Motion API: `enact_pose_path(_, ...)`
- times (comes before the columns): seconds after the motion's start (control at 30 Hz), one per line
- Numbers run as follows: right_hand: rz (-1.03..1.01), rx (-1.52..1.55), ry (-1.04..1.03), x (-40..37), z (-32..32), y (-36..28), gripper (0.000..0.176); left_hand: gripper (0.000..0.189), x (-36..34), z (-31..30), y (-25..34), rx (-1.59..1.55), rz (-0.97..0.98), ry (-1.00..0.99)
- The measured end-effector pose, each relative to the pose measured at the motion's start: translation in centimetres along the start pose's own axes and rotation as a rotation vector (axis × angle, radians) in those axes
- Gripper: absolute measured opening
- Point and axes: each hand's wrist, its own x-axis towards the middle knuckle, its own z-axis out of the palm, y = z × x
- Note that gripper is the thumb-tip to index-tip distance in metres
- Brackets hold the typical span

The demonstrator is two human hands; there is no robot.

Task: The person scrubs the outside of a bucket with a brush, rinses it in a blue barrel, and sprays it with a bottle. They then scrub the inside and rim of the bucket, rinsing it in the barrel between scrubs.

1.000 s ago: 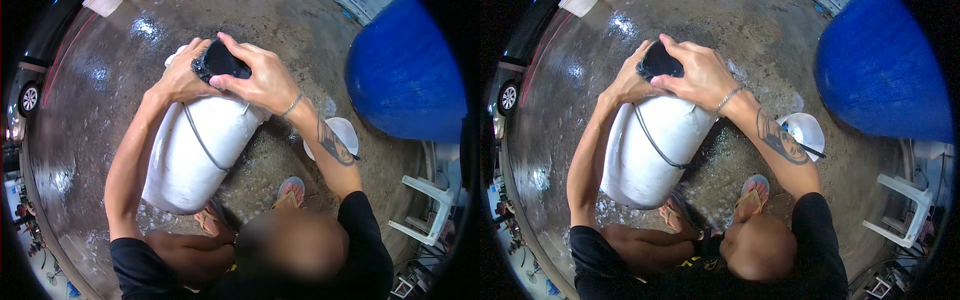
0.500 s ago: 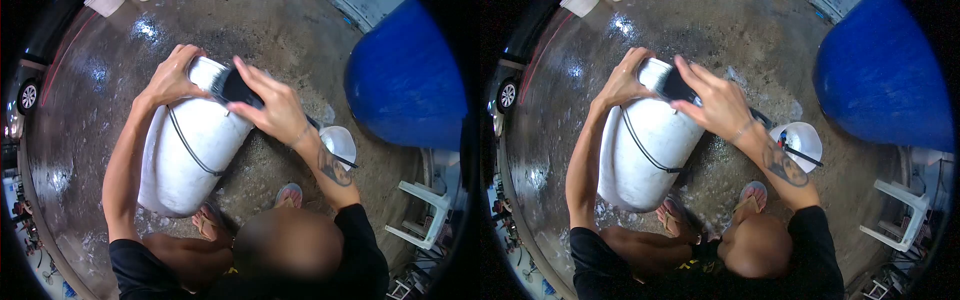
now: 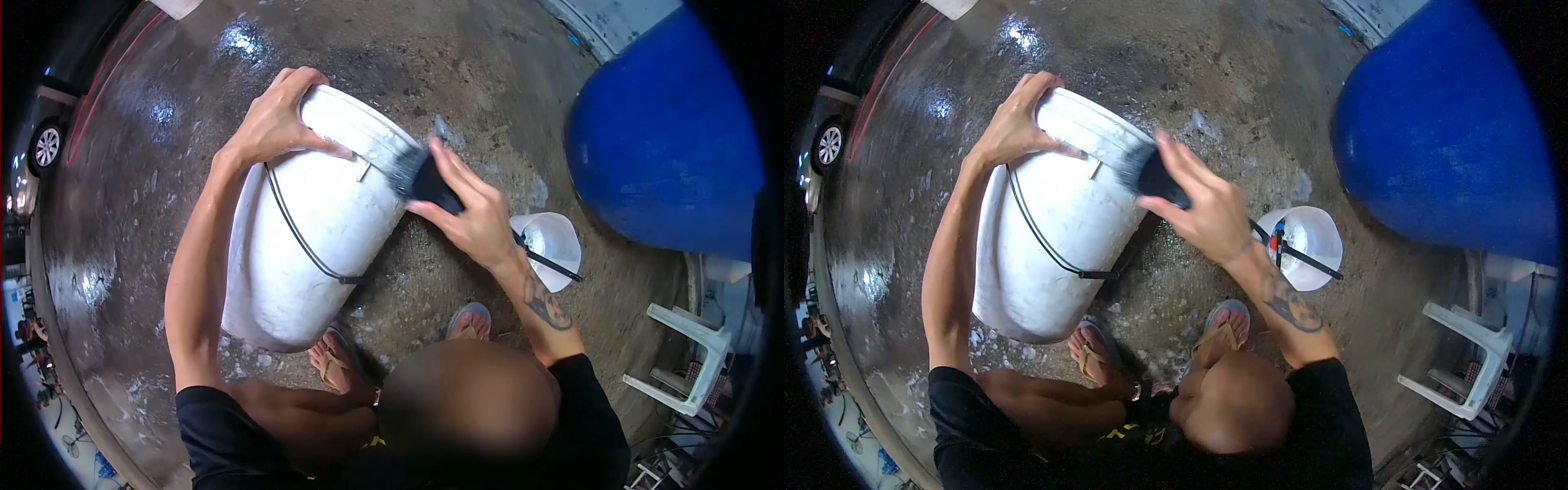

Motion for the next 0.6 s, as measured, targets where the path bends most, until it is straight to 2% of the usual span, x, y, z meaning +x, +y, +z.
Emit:
enact_pose_path(0.03,-0.005,-0.004,-0.006,-1.0,0.0,1.2,0.073,0.089,-0.2,0.1,0.0,-0.005,-0.004,0.007)
enact_pose_path(0.1,0.111,0.005,-0.022,-1.6,-0.5,1.9,0.076,0.092,0.0,0.5,0.3,0.011,-0.007,0.009)
enact_pose_path(0.17,0.189,0.045,-0.02,0.4,-1.0,1.4,0.074,0.099,0.0,0.4,0.2,0.072,0.001,-0.006)
enact_pose_path(0.23,0.107,0.079,0.024,3.8,-0.8,0.0,0.074,0.102,0.2,0.3,0.4,0.046,-0.028,-0.025)
enact_pose_path(0.3,-0.031,-0.053,0.073,6.4,0.2,-1.3,0.075,0.102,0.0,0.5,0.3,0.027,-0.02,-0.003)
enact_pose_path(0.33,-0.026,-0.114,0.07,6.6,0.5,-1.5,0.076,0.102,-0.1,0.6,0.0,0.025,-0.022,-0.004)
enact_pose_path(0.47,0.018,-0.097,0.171,1.8,0.9,2.6,0.073,0.099,0.1,0.3,-0.6,-0.016,-0.077,0.012)
enact_pose_path(0.53,0.116,-0.123,0.135,-0.7,0.8,4.3,0.072,0.098,0.1,0.3,-0.6,-0.018,-0.085,0.001)
enact_pose_path(0.6,0.156,-0.123,0.125,0.1,0.5,3.7,0.071,0.096,0.2,0.5,-0.5,0.023,-0.069,0.003)
